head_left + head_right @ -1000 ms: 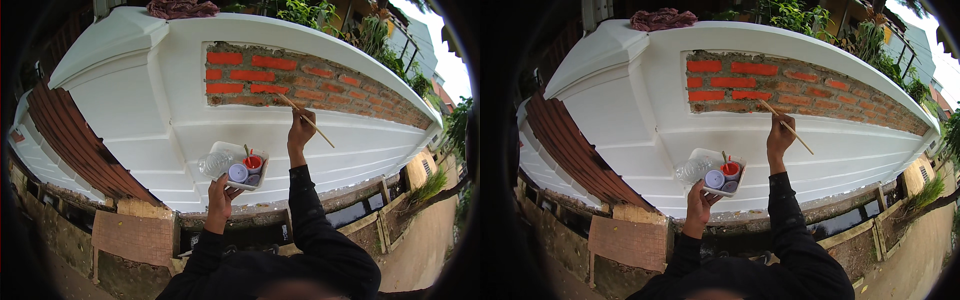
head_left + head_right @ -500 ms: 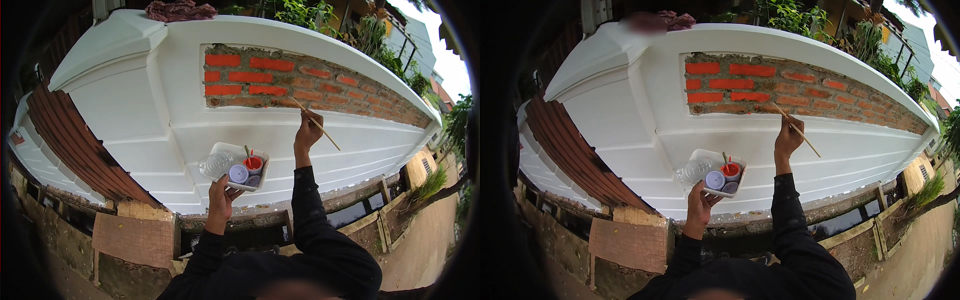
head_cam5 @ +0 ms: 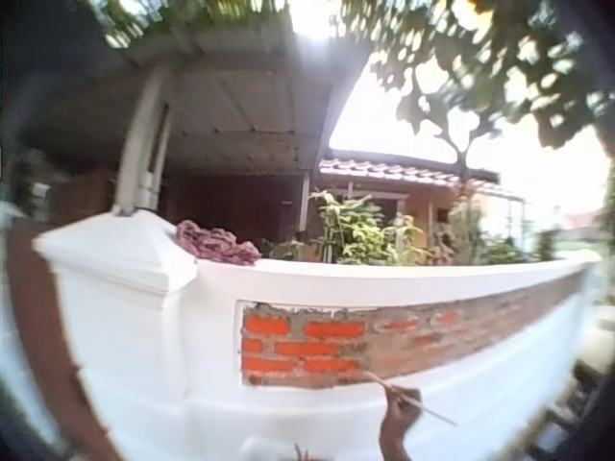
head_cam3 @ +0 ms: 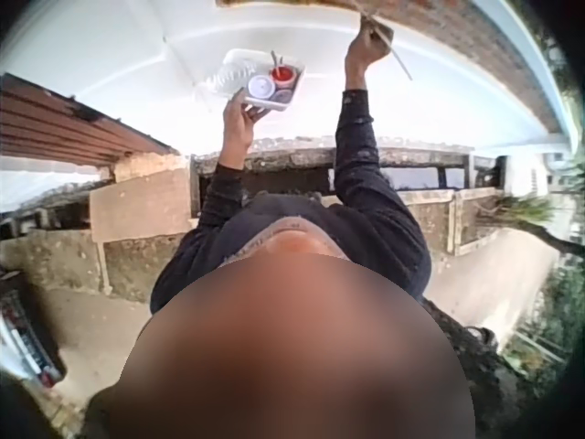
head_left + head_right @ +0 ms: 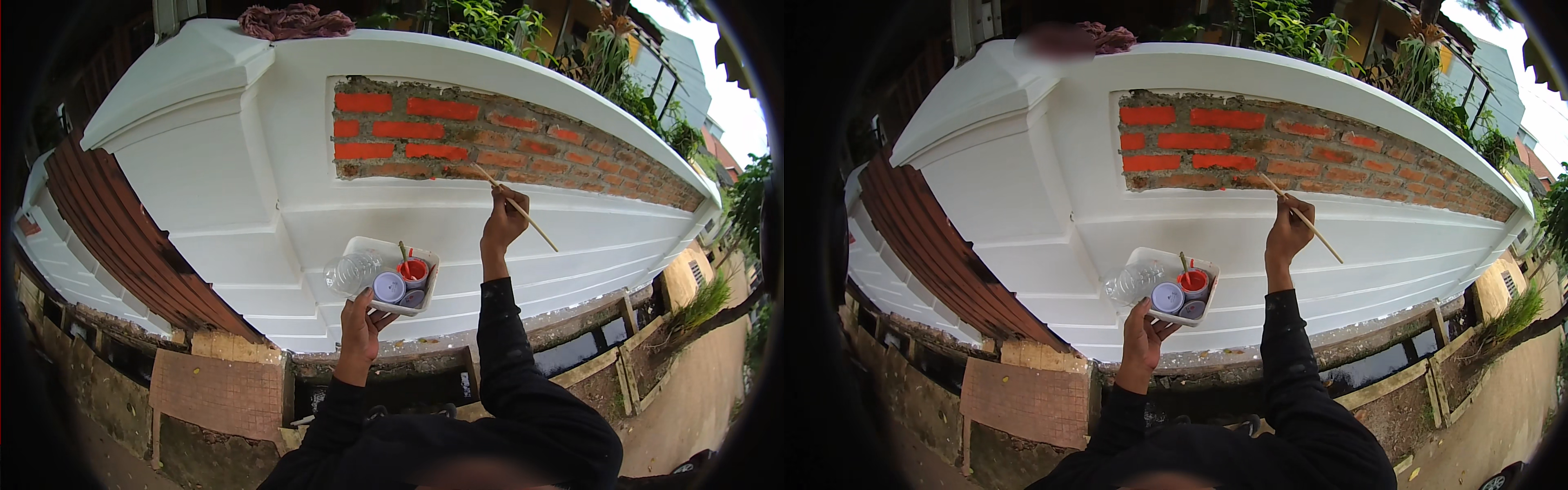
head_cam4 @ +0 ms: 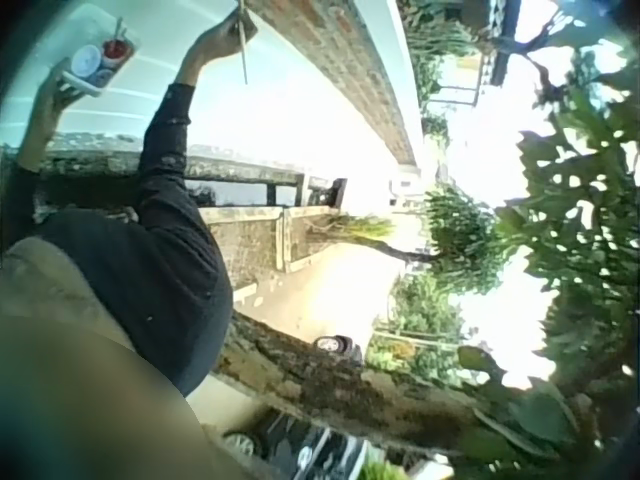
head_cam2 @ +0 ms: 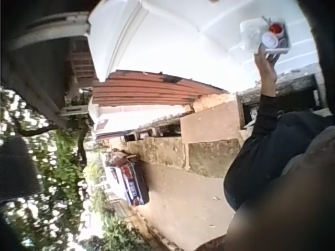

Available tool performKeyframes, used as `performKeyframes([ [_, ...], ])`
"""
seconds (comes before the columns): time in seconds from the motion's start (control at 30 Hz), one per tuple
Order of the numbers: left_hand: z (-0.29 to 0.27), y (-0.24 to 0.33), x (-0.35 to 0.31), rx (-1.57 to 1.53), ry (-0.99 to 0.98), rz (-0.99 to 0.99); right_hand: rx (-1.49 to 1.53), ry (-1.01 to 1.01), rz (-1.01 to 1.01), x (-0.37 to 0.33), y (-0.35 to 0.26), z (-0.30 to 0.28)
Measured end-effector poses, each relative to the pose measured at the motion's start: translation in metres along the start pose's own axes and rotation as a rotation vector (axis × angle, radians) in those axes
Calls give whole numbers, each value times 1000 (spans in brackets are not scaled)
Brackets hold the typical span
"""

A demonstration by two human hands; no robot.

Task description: Painting decorative bricks on a wall with red paint.

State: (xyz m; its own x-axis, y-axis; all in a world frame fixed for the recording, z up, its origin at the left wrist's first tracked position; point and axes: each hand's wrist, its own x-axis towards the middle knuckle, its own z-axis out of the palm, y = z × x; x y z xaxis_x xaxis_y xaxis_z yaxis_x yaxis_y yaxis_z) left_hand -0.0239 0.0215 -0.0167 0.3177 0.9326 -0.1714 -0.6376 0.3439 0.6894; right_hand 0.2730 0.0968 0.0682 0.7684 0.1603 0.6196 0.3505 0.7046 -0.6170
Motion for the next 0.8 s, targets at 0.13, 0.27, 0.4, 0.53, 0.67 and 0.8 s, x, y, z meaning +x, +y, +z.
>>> performKeyframes([
  [0.13,-1,-2,0,1,-8,6,-7,-42,10,-2,7,4],
  [0.27,-2,-1,-1,2,-3,6,-32,8,-6,10,10,-6],
  [0.4,-7,-1,0,-73,-3,-8,-26,31,-1,3,5,-8],
  [0.53,-9,0,0,-78,-20,6,-41,-17,-62,6,9,-5],
  [0.67,-4,6,-7,-74,-25,24,13,25,-10,11,-3,-7],
  [0.8,-9,6,-1,-80,7,4,-25,-37,-32,0,14,-1],
])
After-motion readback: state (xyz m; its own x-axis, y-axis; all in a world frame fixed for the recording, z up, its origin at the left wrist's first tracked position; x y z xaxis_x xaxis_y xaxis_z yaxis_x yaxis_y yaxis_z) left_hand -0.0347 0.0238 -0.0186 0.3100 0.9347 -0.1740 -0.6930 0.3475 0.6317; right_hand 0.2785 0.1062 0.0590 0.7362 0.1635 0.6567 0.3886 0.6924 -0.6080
